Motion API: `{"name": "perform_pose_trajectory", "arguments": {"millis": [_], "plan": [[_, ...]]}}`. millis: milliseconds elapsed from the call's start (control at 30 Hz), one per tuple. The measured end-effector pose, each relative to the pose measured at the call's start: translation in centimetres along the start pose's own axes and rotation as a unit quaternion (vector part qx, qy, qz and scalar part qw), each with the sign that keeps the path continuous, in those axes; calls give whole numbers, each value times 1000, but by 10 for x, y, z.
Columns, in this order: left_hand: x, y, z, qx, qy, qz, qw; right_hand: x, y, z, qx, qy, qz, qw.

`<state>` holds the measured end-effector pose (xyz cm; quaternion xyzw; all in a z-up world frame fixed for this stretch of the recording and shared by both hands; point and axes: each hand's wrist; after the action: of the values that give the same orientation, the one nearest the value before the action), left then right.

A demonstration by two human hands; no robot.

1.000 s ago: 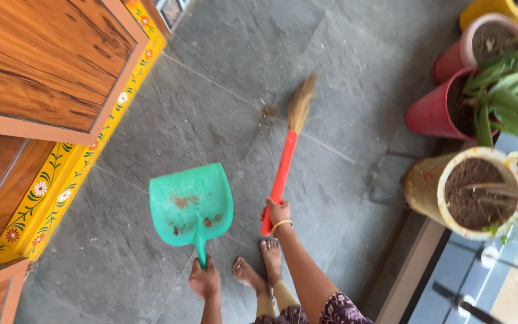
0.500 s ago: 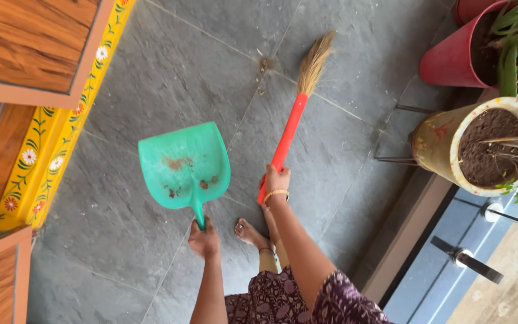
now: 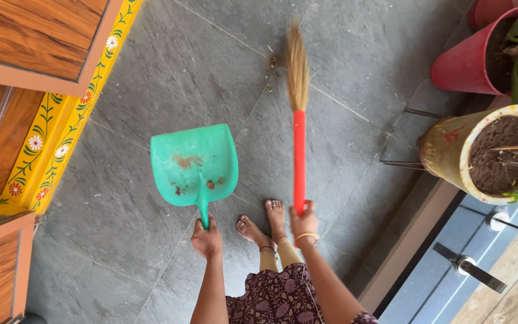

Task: Sweep the tiled floor and collect debris using a broom and dustpan on a balcony.

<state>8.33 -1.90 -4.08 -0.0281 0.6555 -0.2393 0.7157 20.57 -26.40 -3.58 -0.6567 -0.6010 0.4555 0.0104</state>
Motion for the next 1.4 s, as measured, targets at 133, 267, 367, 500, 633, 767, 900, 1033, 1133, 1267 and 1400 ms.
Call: {"name": "perform_pose_trajectory", "arguments": {"millis": [133, 267, 367, 500, 633, 767, 900, 1033, 1133, 1267, 1400], "plan": [[2, 9, -4, -7, 14, 8, 1000, -36, 40, -32, 57, 37, -34, 997], [18, 15, -9, 28, 37, 54, 997, -59, 72, -68, 84, -34, -67, 994], [15, 13, -3, 7, 19, -13, 1000, -61, 86, -19, -30, -120, -52, 991], [15, 10, 8, 33, 44, -18, 998, -89, 75, -7, -22, -108, -71, 991], [16, 16, 29, 55, 35, 8, 998, -110, 98, -16, -50, -105, -49, 992], [13, 25, 40, 71, 44, -1, 996, -107, 154, -47, -138, -137, -59, 979], [4, 27, 50, 108, 18, 56, 992, -77, 172, -102, -182, -123, -94, 971], [-11, 15, 28, 44, 1, 7, 999, -17, 125, -170, -49, -23, -254, 966], [-18, 6, -2, 2, -6, 19, 1000, 28, 78, -206, 10, 22, -351, 936], [-21, 0, -68, -121, -24, -18, 992, 84, 3, -220, 47, -2, -457, 888], [-48, -21, -136, -196, -14, 69, 978, 140, -74, -191, 80, 14, -535, 841]]}}
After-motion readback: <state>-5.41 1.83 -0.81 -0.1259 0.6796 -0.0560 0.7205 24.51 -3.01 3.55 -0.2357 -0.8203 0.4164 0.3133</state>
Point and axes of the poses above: each hand's wrist, its own y-axis towards the middle knuckle, its own x-axis out of the palm, z = x × y, and after that the axes turned 13 degrees about y, right-handed
